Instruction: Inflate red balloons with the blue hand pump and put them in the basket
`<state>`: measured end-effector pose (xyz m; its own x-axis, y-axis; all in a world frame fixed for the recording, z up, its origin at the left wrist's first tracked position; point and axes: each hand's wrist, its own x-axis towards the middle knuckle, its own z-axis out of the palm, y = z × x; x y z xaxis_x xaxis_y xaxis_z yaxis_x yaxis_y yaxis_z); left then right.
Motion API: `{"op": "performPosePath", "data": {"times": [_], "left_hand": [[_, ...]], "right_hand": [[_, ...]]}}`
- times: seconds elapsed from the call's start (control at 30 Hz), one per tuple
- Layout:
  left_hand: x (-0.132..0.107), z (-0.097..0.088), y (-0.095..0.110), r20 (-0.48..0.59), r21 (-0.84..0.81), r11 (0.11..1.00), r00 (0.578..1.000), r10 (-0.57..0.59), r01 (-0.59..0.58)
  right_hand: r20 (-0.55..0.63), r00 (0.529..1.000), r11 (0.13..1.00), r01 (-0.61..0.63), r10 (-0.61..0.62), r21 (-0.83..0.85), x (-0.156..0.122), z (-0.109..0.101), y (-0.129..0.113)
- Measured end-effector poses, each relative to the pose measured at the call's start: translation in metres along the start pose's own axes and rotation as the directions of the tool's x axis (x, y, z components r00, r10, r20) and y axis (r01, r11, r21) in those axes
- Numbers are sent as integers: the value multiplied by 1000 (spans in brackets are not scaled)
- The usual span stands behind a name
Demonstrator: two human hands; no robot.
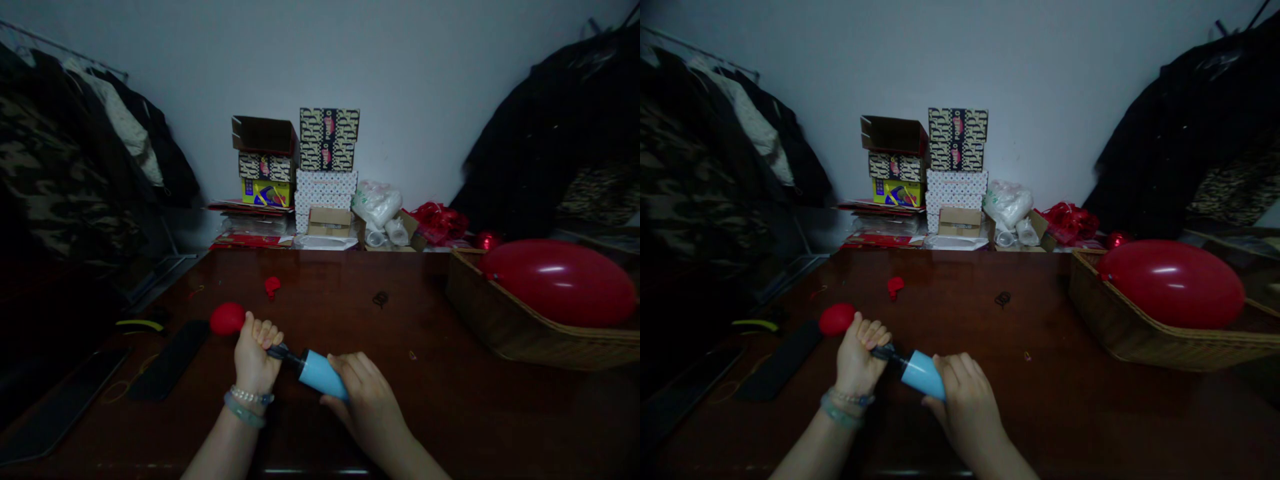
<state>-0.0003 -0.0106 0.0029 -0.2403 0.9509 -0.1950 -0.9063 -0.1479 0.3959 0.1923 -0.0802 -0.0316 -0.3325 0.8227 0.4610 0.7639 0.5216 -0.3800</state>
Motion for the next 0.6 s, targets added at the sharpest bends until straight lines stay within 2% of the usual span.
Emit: {"op": "performPosePath", "data": {"times": [0.33, 0.6], "left_hand": [[16, -5, 32, -57, -15, 996, 994, 88, -89], [16, -10, 22, -23, -6, 997, 997, 79, -79]], "right_hand": [[58, 996, 996, 67, -63, -58, 5, -13, 14], [-17, 998, 993, 64, -66, -102, 3, -9, 15]]}}
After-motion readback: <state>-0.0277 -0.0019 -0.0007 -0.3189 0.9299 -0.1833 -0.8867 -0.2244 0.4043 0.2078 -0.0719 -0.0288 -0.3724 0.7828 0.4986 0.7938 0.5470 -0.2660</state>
